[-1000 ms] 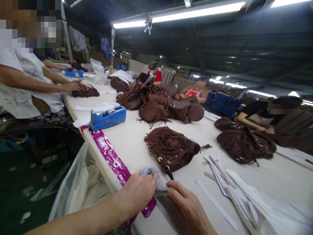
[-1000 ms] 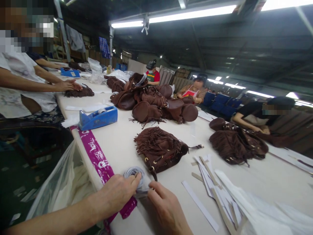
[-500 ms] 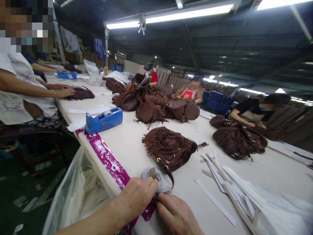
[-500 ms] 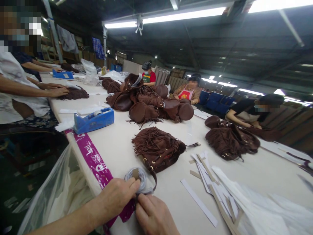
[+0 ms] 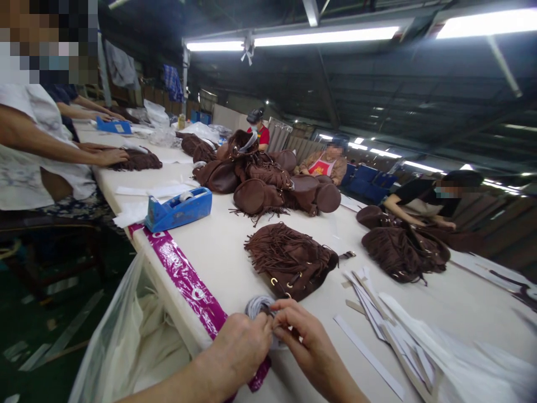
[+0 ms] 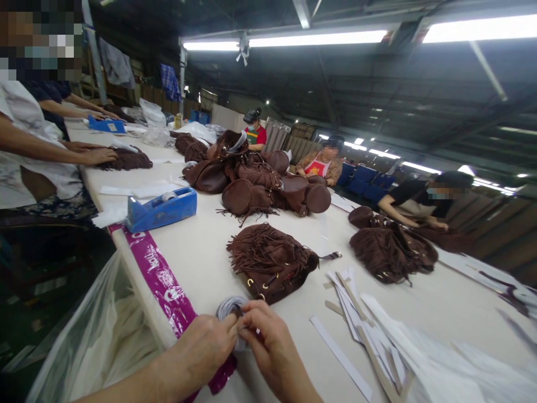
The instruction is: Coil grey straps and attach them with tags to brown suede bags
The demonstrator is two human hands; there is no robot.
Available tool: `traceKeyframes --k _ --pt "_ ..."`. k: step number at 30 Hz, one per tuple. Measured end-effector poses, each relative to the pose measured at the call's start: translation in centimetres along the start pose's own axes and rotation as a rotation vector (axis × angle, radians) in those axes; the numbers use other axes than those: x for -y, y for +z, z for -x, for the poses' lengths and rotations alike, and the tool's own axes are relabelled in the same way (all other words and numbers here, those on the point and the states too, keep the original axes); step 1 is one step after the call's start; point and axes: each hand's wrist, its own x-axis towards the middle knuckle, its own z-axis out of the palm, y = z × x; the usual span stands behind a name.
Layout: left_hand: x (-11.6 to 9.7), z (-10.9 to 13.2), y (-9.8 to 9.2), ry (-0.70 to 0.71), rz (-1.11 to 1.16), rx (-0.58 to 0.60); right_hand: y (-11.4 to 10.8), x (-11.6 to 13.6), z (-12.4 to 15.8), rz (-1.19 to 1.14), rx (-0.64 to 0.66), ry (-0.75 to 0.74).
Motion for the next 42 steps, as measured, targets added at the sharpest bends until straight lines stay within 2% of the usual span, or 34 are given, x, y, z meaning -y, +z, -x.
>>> traceKeyframes --k 5,7,9,12,14,21,24,27,30,33,35,39,42 --pt "0.0 0.6 1.5 0.004 -0.011 -0.106 0.7 -0.5 2.5 0.118 0.071 -0.171" --pt "0.0 0.8 1.9 0.01 -0.022 -0.132 0.6 -0.5 3.5 0.188 0.119 -0.163" --pt "0.0 0.9 1.9 0.018 -0.02 -0.136 0.2 -0.2 3.8 0.152 0.147 -0.14" --pt "0.2 0.8 1.4 0.032 0.003 -0.123 -0.7 0.6 3.3 0.002 0.135 -0.104" --pt "0.2 0.6 1.2 0.04 -0.004 -0.111 -0.9 0.9 2.3 -0.004 0.086 -0.049" --pt "0.1 0.1 2.2 0.012 -0.051 -0.095 1.3 -0.7 -0.9 0.325 0.015 0.03" --pt "0.3 0.0 2.1 0.021 -0.024 -0.093 1.9 -1.3 -1.2 0.429 -0.009 0.027" --pt "0.5 0.2 1.6 0.021 0.034 -0.071 2.3 -1.7 -1.3 0.533 0.02 0.032" --pt "0.5 0.4 1.5 0.004 0.091 -0.075 2.8 -2.1 -1.3 0.628 -0.017 -0.029" --pt "0.1 0.6 2.5 -0.064 0.103 -0.151 3.3 -2.5 -1.3 0.601 -0.095 -0.178" --pt "-0.2 0.7 3.4 -0.108 0.057 -0.259 3.4 -2.7 -1.3 0.533 -0.123 -0.24" --pt "-0.6 0.9 5.0 -0.155 -0.099 -0.55 3.5 -3.1 -0.9 0.479 -0.115 -0.211" --pt "-0.7 0.9 5.3 -0.133 -0.186 -0.601 3.6 -3.5 -0.7 0.499 -0.115 -0.206"
